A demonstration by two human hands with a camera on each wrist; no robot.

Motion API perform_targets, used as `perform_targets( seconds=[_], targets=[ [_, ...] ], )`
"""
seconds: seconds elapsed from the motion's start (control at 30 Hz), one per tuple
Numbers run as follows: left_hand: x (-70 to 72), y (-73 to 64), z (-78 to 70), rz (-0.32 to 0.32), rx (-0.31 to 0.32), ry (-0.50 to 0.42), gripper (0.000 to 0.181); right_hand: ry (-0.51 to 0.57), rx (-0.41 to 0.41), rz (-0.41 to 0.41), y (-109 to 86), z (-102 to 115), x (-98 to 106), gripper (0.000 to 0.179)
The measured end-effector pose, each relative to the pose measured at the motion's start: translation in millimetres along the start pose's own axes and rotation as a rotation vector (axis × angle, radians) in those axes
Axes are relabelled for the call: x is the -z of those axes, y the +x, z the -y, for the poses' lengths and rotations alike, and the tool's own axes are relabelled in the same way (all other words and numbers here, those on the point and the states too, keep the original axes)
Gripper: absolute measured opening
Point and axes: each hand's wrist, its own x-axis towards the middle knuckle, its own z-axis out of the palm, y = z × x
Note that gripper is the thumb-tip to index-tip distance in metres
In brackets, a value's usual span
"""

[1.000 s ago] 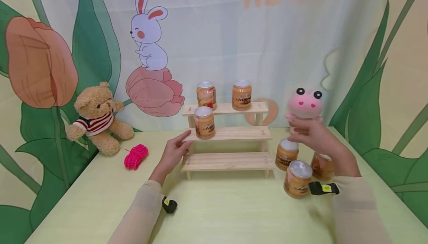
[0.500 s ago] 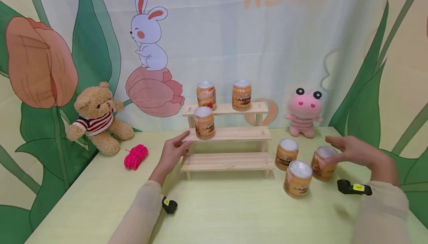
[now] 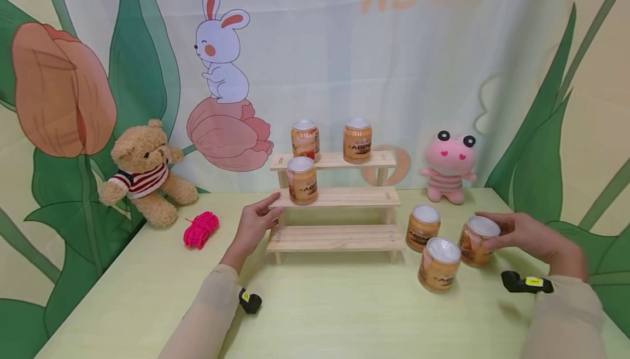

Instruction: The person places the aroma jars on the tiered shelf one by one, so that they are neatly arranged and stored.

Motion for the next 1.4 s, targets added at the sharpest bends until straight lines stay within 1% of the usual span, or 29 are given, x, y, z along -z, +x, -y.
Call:
perform_targets(
  seconds=[0.07, 0.13, 0.3, 0.37, 0.43, 0.53, 0.6, 0.73, 0.83, 0.9, 1.0, 1.07, 1.13, 1.2, 1.3, 1.4],
  targets=[
    [-0.3, 0.2, 0.1, -0.002, 0.001, 0.000, 0.048, 0.053, 0.014, -0.007, 2.0, -6.4, -3.0, 0.077],
    [-0.4, 0.6, 0.4, -0.004, 0.004, 0.001, 0.048, 0.133, 0.049, 0.000, 4.8, -14.6, -6.4, 0.074],
    [-0.1, 0.9, 0.3, -0.006, 0.014, -0.004, 0.047, 0.395, 0.158, 0.049, 9.4, -35.3, -14.7, 0.059],
    [-0.2, 0.8, 0.4, -0.007, 0.017, -0.008, 0.047, 0.466, 0.184, 0.055, 9.5, -40.5, -16.8, 0.056],
    [-0.3, 0.8, 0.6, -0.005, 0.019, -0.010, 0.048, 0.515, 0.183, 0.037, 9.0, -43.7, -19.0, 0.053],
    [-0.4, 1.0, 1.6, -0.002, 0.017, -0.006, 0.048, 0.528, 0.155, -0.023, 7.7, -45.3, -21.2, 0.049],
    [-0.8, 0.7, 1.5, -0.005, 0.018, 0.001, 0.048, 0.520, 0.113, -0.074, 6.9, -44.9, -21.9, 0.047],
    [-0.7, 0.3, 0.7, -0.005, 0.016, 0.007, 0.049, 0.439, 0.020, -0.149, 7.2, -42.2, -19.2, 0.037],
    [-0.4, 0.2, 0.5, 0.000, 0.010, -0.002, 0.048, 0.363, -0.070, -0.172, 9.3, -36.7, -15.0, 0.032],
    [-0.4, 0.5, 0.6, -0.001, 0.009, -0.002, 0.048, 0.367, -0.120, -0.181, 12.5, -30.9, -12.1, 0.028],
    [-2.6, 1.7, 0.8, 0.002, 0.009, 0.000, 0.047, 0.432, -0.169, -0.189, 14.3, -20.8, -6.0, 0.014],
    [-3.6, 2.3, 0.7, 0.005, 0.011, 0.004, 0.047, 0.479, -0.186, -0.204, 13.9, -12.8, -1.7, 0.010],
    [-4.1, 2.3, 0.1, 0.008, 0.015, 0.003, 0.048, 0.496, -0.209, -0.222, 12.5, -3.4, 2.6, 0.009],
    [-4.3, 1.9, -0.7, 0.011, 0.016, 0.003, 0.048, 0.484, -0.223, -0.248, 11.6, 7.4, 6.0, 0.010],
    [-3.7, -0.2, -2.7, 0.005, 0.017, 0.003, 0.049, 0.461, -0.215, -0.283, 13.6, 27.7, 7.9, 0.010],
    [-3.1, -2.3, -4.3, -0.001, 0.013, 0.001, 0.048, 0.445, -0.197, -0.314, 18.5, 50.8, 5.8, 0.019]
  ],
)
